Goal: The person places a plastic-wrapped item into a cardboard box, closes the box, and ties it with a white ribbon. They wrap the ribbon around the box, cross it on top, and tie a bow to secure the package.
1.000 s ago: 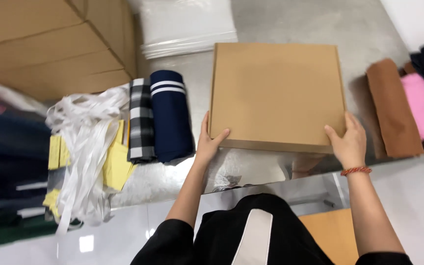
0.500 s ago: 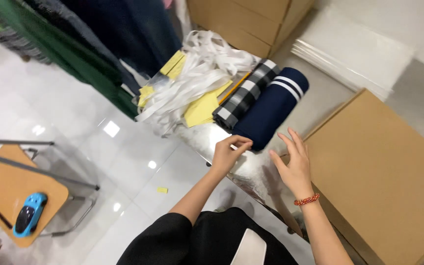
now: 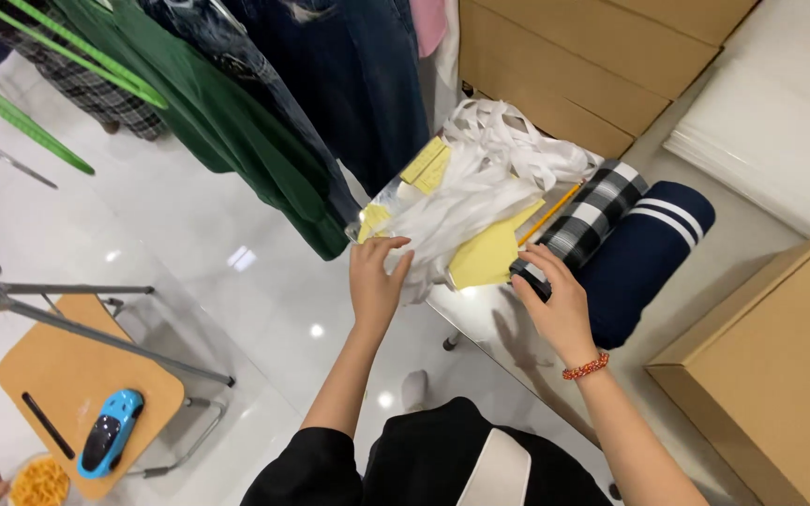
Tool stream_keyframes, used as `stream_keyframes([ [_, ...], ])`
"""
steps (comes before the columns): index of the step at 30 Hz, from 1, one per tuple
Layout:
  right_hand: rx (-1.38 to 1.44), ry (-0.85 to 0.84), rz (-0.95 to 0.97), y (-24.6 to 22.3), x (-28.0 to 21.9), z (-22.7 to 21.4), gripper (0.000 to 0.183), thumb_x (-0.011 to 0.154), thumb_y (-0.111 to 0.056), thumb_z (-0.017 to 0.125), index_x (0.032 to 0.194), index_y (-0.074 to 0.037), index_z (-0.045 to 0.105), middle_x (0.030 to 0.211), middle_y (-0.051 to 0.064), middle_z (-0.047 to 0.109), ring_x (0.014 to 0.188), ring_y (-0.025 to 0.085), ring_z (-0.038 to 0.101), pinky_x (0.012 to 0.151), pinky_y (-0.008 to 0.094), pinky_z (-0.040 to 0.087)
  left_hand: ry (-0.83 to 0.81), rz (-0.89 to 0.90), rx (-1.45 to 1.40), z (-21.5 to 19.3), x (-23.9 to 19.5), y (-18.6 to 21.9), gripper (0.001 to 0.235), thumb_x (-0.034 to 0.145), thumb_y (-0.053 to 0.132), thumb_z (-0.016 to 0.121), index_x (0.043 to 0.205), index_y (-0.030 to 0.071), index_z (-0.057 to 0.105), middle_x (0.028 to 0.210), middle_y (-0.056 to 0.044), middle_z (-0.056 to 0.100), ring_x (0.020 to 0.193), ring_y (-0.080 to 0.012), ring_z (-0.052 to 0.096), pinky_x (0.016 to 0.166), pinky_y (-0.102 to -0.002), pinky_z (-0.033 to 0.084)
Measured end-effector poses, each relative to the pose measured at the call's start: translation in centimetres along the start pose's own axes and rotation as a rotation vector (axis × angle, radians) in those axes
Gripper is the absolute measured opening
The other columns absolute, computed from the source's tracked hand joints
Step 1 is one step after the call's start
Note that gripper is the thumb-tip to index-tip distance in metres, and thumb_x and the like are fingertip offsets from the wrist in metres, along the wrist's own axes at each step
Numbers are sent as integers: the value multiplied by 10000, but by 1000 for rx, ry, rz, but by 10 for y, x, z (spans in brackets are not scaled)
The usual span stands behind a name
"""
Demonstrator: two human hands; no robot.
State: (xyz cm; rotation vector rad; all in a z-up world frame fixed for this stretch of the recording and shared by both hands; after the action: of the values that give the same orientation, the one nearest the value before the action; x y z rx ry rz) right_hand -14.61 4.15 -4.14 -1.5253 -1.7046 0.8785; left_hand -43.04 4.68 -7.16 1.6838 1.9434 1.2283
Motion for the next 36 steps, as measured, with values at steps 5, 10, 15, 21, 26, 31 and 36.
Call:
stream_keyframes([
  [5, 85, -15, 142, -3, 36, 61, 458, 1010, -244, 734, 1451, -144, 658, 1454, 127, 650, 1328, 336, 635, 1073, 480, 523, -307, 34, 239, 11, 32, -40, 425, 856, 413, 869, 1244, 285, 750, 1145, 37, 663, 1100, -241, 601, 952, -435, 485],
  [10, 294, 31, 407, 22, 85, 86, 619, 1074, -249, 682, 1636, -132, 450, 1126, 192, 741, 926, 260, 759, 802, 371, 590, -429, 126, 247, 16, 34, -34, 402, 889, 436, 822, 1258, 308, 728, 1210, 48, 620, 1139, -213, 560, 982, -418, 427],
  [15, 727, 197, 493, 43, 134, 75, 651, 1092, -125, 566, 1652, 40, 277, 1627, 331, 311, 1228, 393, 688, 937, 535, 650, -467, 90, 85, -5, 35, -12, 238, 1014, 332, 719, 1239, 256, 739, 1220, 20, 629, 1242, -225, 548, 1102, -481, 396],
  [21, 753, 303, 557, 42, 134, 68, 623, 1104, -171, 552, 1605, 111, 311, 1656, 285, 291, 1185, 327, 726, 969, 503, 664, -440, 70, 19, -20, 33, -17, 183, 1023, 280, 703, 1196, 255, 757, 1186, 24, 659, 1231, -225, 578, 1053, -452, 441],
  [26, 831, 345, 394, 33, 100, 49, 366, 1128, -200, 584, 1397, 48, 599, 1435, 204, 548, 1046, 251, 735, 855, 382, 636, -459, 121, -115, -14, 35, -7, 184, 1042, 225, 684, 1206, 212, 767, 1175, -20, 675, 1214, -263, 602, 1083, -475, 448],
  [31, 892, 316, 310, 30, 52, 31, 283, 1152, -204, 564, 1265, -16, 742, 1229, 137, 755, 1194, 226, 692, 1081, 442, 527, -456, 202, -212, 15, 42, 16, 206, 1075, 207, 630, 1238, 219, 756, 1186, -30, 699, 1210, -281, 642, 1062, -469, 491],
  [36, 1071, 121, 295, 39, 11, 30, 327, 1129, -208, 567, 1004, 6, 781, 1061, 146, 813, 1056, 252, 784, 1079, 465, 561, -801, -157, -464, 33, 51, 62, 527, 1154, 519, 355, 1295, 229, 771, 1307, -96, 764, 1392, -380, 596, 1185, -510, 434],
])
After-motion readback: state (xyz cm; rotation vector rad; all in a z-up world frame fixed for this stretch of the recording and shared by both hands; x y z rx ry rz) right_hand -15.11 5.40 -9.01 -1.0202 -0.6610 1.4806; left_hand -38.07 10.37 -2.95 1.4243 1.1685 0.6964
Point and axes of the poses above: each hand's wrist, its own x-axis towards the middle knuckle, its own z-axis out of the palm, y = z × x, the point moved 2 cm from there along x, towards the middle knuckle
